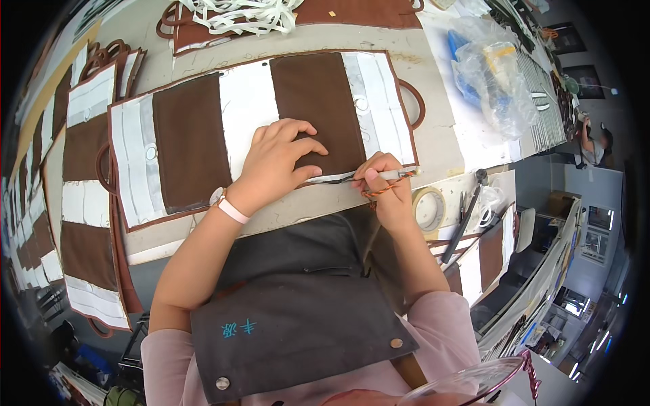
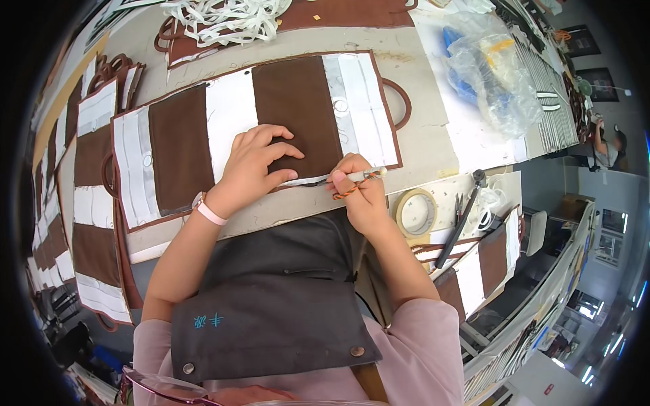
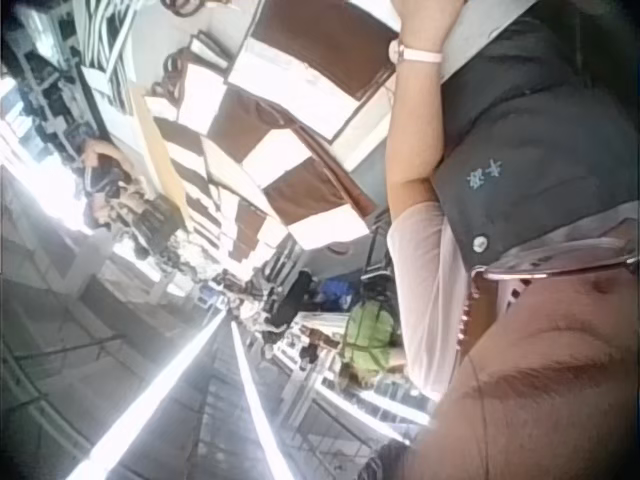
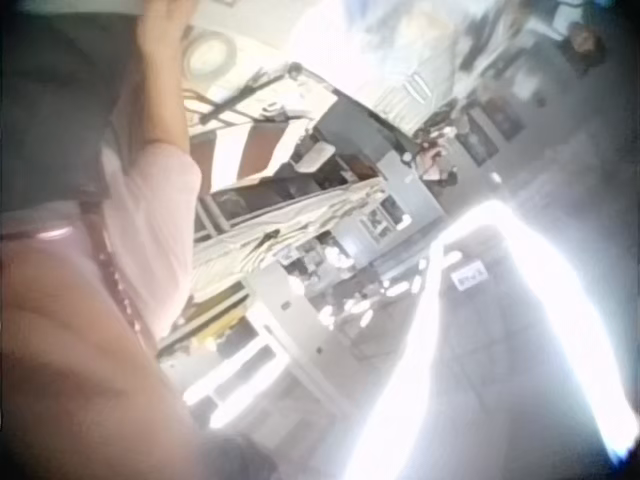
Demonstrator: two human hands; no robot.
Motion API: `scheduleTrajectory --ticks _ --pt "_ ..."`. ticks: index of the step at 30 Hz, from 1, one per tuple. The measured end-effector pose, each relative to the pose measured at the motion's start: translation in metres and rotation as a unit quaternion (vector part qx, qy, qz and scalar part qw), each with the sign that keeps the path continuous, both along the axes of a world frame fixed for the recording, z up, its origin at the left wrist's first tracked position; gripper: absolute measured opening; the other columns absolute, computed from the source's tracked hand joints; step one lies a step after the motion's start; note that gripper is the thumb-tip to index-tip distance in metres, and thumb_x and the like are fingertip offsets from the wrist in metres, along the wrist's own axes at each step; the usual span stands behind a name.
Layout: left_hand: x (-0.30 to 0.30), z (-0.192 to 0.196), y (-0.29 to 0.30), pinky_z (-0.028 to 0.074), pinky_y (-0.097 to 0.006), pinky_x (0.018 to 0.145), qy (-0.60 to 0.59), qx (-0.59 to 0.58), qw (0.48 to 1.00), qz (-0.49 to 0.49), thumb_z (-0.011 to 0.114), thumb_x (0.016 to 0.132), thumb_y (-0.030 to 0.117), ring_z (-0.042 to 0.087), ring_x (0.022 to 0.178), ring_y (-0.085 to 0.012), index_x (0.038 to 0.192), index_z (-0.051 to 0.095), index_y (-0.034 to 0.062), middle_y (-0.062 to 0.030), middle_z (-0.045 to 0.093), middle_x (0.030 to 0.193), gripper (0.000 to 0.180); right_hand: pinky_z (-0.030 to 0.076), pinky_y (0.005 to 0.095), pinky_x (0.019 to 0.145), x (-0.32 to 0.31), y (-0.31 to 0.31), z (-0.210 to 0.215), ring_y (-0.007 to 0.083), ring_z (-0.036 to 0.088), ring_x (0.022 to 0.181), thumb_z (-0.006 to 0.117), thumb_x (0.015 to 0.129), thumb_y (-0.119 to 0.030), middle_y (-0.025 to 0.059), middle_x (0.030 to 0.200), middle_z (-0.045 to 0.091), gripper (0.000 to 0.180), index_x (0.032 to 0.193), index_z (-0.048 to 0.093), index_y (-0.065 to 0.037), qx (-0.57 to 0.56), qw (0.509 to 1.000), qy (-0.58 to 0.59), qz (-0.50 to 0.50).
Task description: The person assembles brown tote bags at a workbench. They use a metal tool to press down seams and edges on the bag panels, then flip the bags to inspect the other side. The person also handles white straps, placing them onto the bag panels.
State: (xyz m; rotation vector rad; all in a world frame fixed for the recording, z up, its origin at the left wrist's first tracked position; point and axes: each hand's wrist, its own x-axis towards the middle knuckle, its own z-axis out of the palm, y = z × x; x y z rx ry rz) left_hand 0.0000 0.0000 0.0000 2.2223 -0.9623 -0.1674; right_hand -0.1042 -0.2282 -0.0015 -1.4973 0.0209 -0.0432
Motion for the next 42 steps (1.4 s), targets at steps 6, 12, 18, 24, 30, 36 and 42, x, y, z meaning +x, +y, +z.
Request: scheduleTrajectory --ticks 6,12,18,24,30,36,42 --pt "-0.001 -0.001 0.004 0.03 -0.042 0.108 0.0 -0.008 1.0 0.001 0.077 0.081 0.022 0.045 0.13 -0.0255 0.106 0.073 0.019 -0.002 0.055 0.13 0.026 0.05 0.0295 0.075 0.004 -0.044 0.028 0.0152 0.061 0.081 0.061 0.1 -0.015 0.0068 0.092 0.062 0.012 0.097 0.058 -0.004 -0.168 0.95 -0.062 -0.255" --pt "0.0 -0.007 0.002 0.032 -0.041 0.108 -0.002 -0.009 1.0 0.003 0.068 0.088 0.013 0.046 0.13 -0.0269 0.11 0.072 0.0181 -0.0035 0.056 0.133 0.023 0.049 0.0411 0.096 0.001 -0.133 0.036 0.0373 0.057 0.108 0.057 0.081 0.012 0.0179 0.114 0.062 0.038 0.116 0.065 -0.002 -0.623 0.742 0.073 -0.236" --pt "-0.002 0.005 0.003 0.031 -0.047 0.112 -0.089 0.08 0.993 -0.013 0.066 0.091 0.014 0.041 0.138 -0.029 0.125 0.067 0.0191 -0.006 0.05 0.146 0.034 0.047 0.0429 0.099 0.013 -0.074 0.034 0.0362 0.058 0.115 0.052 0.082 0.013 0.0178 0.12 0.062 0.04 0.116 0.065 -0.003 -0.622 0.756 -0.119 -0.163" --pt "0.017 -0.011 -0.001 0.018 -0.055 0.121 -0.144 0.093 0.985 -0.023 0.065 0.094 0.028 0.03 0.148 -0.0307 0.14 0.057 0.0235 -0.0055 0.041 0.157 0.047 0.046 0.0452 0.083 0.019 0.037 0.025 0.0336 0.059 0.09 0.067 0.079 0.003 0.0112 0.091 0.063 0.015 0.093 0.063 -0.002 -0.433 0.888 -0.15 0.043" --pt "0.018 -0.013 -0.001 0.017 -0.056 0.121 -0.155 0.098 0.983 -0.017 0.064 0.094 0.035 0.03 0.148 -0.0306 0.144 0.053 0.0248 -0.0048 0.04 0.158 0.052 0.042 0.0418 0.083 0.017 0.05 0.02 0.0315 0.053 0.093 0.064 0.08 0.003 0.0107 0.094 0.058 0.015 0.093 0.06 -0.004 -0.523 0.838 -0.132 0.087" --pt "0.017 -0.015 -0.002 0.018 -0.056 0.121 -0.162 0.095 0.982 -0.012 0.065 0.093 0.037 0.031 0.148 -0.0308 0.145 0.052 0.0244 -0.0051 0.04 0.157 0.055 0.042 0.0415 0.081 0.025 0.047 0.021 0.0313 0.054 0.09 0.06 0.08 0.005 0.0118 0.092 0.058 0.015 0.092 0.06 -0.003 -0.476 0.867 -0.127 0.072" --pt "0.018 -0.019 -0.001 0.021 -0.058 0.119 -0.186 0.079 0.979 -0.007 0.063 0.093 0.041 0.034 0.145 -0.0314 0.142 0.056 0.0223 -0.0065 0.044 0.154 0.052 0.044 0.0429 0.08 0.033 0.059 0.021 0.0327 0.055 0.087 0.057 0.082 0.005 0.0128 0.089 0.058 0.011 0.089 0.06 -0.002 -0.503 0.853 -0.096 0.101"
